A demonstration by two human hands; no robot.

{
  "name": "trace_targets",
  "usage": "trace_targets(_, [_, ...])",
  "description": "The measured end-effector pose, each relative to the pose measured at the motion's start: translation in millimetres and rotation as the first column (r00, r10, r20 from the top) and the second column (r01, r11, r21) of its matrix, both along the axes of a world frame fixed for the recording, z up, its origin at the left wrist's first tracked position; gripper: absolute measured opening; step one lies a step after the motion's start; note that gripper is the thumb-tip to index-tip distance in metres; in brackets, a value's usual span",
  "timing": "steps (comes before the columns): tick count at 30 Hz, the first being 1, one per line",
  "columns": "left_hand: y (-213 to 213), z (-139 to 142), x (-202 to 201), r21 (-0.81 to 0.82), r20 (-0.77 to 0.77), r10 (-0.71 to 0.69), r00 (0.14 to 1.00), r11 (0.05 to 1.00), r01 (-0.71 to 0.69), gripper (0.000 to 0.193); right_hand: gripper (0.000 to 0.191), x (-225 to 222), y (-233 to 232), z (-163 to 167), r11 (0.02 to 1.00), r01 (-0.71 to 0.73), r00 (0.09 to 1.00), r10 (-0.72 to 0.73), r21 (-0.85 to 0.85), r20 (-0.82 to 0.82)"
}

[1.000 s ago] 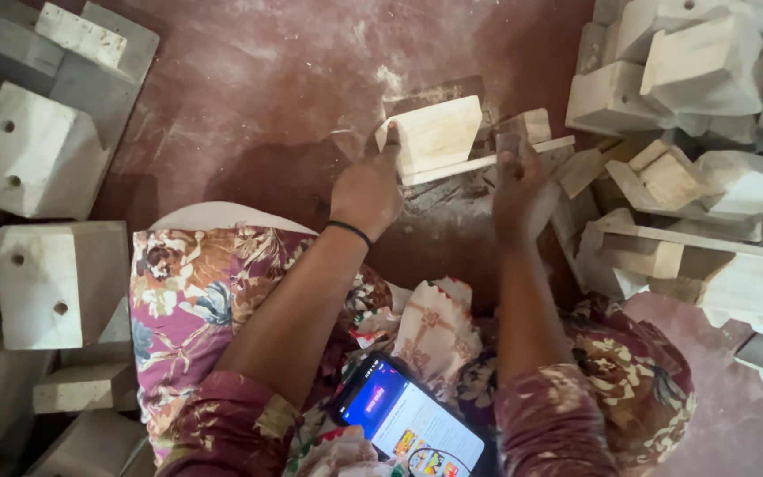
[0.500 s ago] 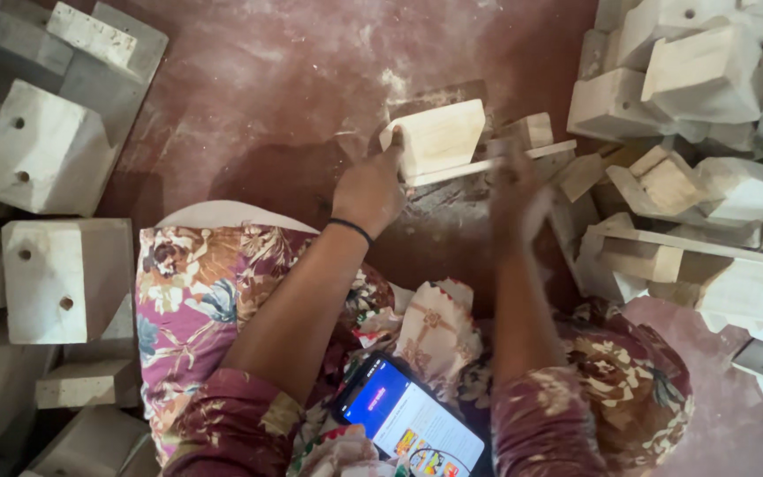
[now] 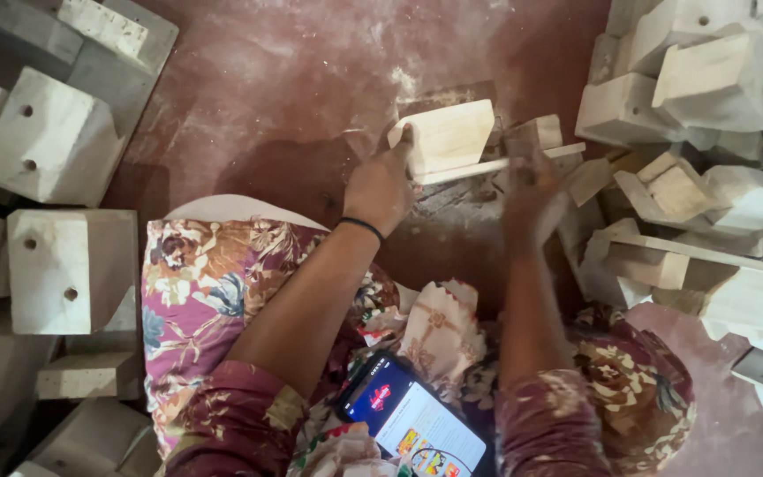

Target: The person sits on the floor surrounded by piles of white plaster-like blocks and rubs a small abrasive pad over the surface of one block, turning it to work different faces. They continue rubbing the block's surfaces and then set it down with the other finished blocks.

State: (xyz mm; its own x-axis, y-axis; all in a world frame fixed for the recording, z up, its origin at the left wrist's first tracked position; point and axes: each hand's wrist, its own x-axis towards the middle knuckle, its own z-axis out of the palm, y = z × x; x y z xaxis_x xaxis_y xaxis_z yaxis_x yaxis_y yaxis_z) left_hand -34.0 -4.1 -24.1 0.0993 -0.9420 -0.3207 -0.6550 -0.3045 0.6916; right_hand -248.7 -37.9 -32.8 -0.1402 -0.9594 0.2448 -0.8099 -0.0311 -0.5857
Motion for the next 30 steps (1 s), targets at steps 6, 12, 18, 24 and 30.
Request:
trace_targets(6, [-2.3, 1.8, -3.6, -0.053, 0.029, -0.004, 1.0, 0.999, 0.005, 0.079, 0.028, 37.4, 23.6, -16.7, 0.909, -0.411, 0.91, 0.405, -0.068, -0.087])
trace_targets(12, [-0.8, -4.7, 1.5, -0.168, 0.005, 0.004, 1.0, 0.986, -0.003, 0.078, 0.028, 14.5, 8.9, 5.1, 0.938, -0.336, 0.94, 0.339, -0.09, 0.022])
trace_targets(18, [-6.0, -6.2, -1.2, -0.094, 0.052, -0.041, 0.998, 0.995, 0.045, 0.079, 0.02, 15.9, 5.3, -6.1, 0.976, -0.214, 0.977, 0.214, -0.043, -0.011])
trace_targets(24, [-4.3, -4.5, 3.7, -0.065, 0.021, -0.064, 0.998, 0.996, 0.065, 0.076, 0.037, 45.4, 23.2, -22.7, 0.92, -0.291, 0.954, 0.298, 0.262, 0.012])
trace_targets(30, [-4.0, -11.2, 1.3, -0.077, 0.073, -0.052, 0.996, 0.995, 0.058, 0.08, 0.037, -8.2, -9.1, -9.4, 1.0, 0.0, 0.988, 0.0, -0.001, -0.157])
